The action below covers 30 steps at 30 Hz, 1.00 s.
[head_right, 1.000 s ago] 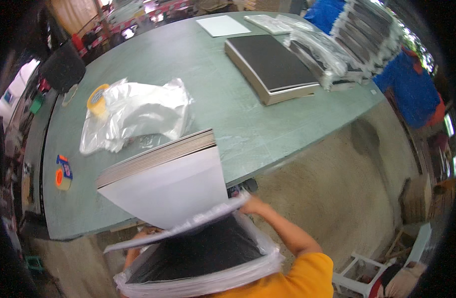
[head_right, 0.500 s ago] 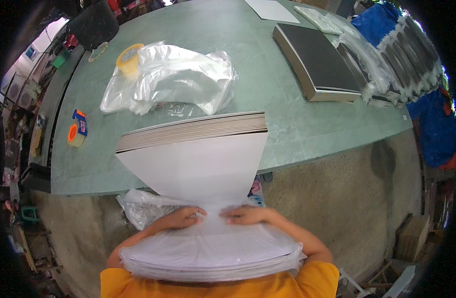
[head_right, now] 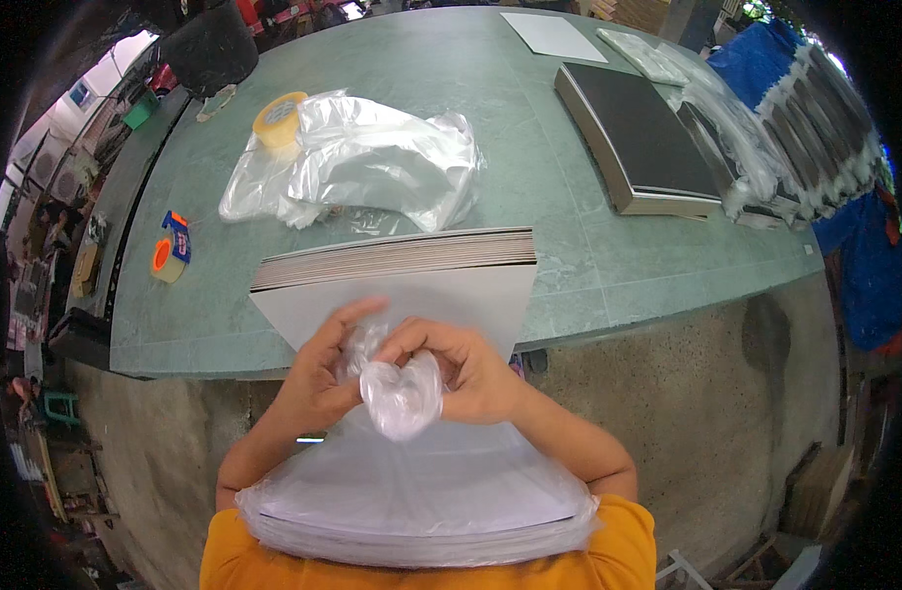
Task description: The person places a plastic sheet onto a stack of paper items, then gathers the corners of the plastic to wrap it around the stack.
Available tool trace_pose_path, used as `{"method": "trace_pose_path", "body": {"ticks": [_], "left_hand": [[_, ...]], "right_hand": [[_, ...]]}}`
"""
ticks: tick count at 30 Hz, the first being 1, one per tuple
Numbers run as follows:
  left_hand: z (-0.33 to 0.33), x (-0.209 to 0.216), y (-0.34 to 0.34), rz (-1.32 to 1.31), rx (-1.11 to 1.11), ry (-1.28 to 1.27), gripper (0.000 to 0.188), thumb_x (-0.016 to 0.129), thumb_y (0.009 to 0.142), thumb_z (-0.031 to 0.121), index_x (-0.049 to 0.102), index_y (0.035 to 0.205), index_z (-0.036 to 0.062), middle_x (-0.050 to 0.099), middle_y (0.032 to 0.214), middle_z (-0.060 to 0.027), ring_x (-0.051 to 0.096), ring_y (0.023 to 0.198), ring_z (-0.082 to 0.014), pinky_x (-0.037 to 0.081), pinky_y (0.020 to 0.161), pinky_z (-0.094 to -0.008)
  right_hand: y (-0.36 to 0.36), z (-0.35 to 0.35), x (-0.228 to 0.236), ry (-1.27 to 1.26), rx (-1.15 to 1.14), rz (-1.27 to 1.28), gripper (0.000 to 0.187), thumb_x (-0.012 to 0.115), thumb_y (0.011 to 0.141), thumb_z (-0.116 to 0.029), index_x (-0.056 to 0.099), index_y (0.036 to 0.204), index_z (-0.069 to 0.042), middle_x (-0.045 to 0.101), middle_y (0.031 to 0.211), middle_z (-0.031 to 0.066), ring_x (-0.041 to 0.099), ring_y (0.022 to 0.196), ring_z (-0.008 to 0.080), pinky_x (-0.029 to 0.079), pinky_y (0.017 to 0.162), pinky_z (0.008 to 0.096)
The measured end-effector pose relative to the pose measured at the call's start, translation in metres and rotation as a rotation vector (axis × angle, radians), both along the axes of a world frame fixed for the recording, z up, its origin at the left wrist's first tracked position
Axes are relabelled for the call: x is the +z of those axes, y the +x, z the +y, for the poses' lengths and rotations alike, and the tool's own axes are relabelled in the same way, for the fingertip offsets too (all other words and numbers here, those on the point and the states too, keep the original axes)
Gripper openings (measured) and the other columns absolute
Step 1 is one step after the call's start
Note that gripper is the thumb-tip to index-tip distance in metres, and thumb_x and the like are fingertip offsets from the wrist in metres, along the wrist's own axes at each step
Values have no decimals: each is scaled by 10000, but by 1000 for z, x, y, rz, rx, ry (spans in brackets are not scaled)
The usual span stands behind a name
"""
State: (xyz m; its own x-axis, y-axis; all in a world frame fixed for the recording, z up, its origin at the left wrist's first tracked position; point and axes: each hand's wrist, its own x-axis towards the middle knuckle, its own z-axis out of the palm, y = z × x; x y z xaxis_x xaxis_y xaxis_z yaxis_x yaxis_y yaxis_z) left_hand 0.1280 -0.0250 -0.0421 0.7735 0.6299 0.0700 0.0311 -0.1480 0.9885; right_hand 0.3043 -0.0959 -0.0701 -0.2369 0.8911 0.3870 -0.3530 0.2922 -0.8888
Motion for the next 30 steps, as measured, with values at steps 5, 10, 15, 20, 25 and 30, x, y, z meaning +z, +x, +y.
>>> {"method": "trace_pose_path", "body": {"ticks": [5,10,15,20,25,30], "left_hand": [[20,15,-12,-33,310,192,366,695,653,46,559,993,36,554,945,-43,518,859,-120,424,754,-255],[25,8,-12,113,121,349,394,686,650,53,528,1010,20,540,961,-60,511,885,-130,419,766,-256],[6,41,-9,304,335,928,437,689,663,68,505,1058,44,536,917,-82,526,851,-135,426,720,-255],[-23,52,7,192,-94,171,367,629,680,-4,539,1029,68,522,749,-54,527,618,-122,432,545,-219],[10,-12,-32,135,23,361,214,545,691,-36,584,890,34,504,737,-39,487,638,-129,402,565,-251],[42,-22,-102,-78,1000,219,173,486,720,50,538,876,-7,506,741,-35,486,647,-115,393,567,-227]], "right_hand": [[10,-28,3,-353,-98,-442,392,697,669,-90,535,1018,-19,552,957,63,499,831,110,402,745,240],[23,-31,3,-282,-178,-296,312,705,678,-129,584,942,-14,582,858,47,505,761,85,406,695,211],[32,-35,18,-470,-324,-675,188,681,717,-121,586,815,9,565,691,4,489,640,53,393,584,198],[12,-24,20,-532,-83,-16,146,642,753,-103,548,690,-12,547,641,-5,477,597,35,370,508,194],[35,-31,-15,-490,-40,321,65,623,750,-46,571,748,-6,557,667,37,520,599,80,410,535,209],[48,-45,-6,-595,-162,267,64,620,739,-26,575,766,11,570,660,61,539,582,106,440,545,232]]}}
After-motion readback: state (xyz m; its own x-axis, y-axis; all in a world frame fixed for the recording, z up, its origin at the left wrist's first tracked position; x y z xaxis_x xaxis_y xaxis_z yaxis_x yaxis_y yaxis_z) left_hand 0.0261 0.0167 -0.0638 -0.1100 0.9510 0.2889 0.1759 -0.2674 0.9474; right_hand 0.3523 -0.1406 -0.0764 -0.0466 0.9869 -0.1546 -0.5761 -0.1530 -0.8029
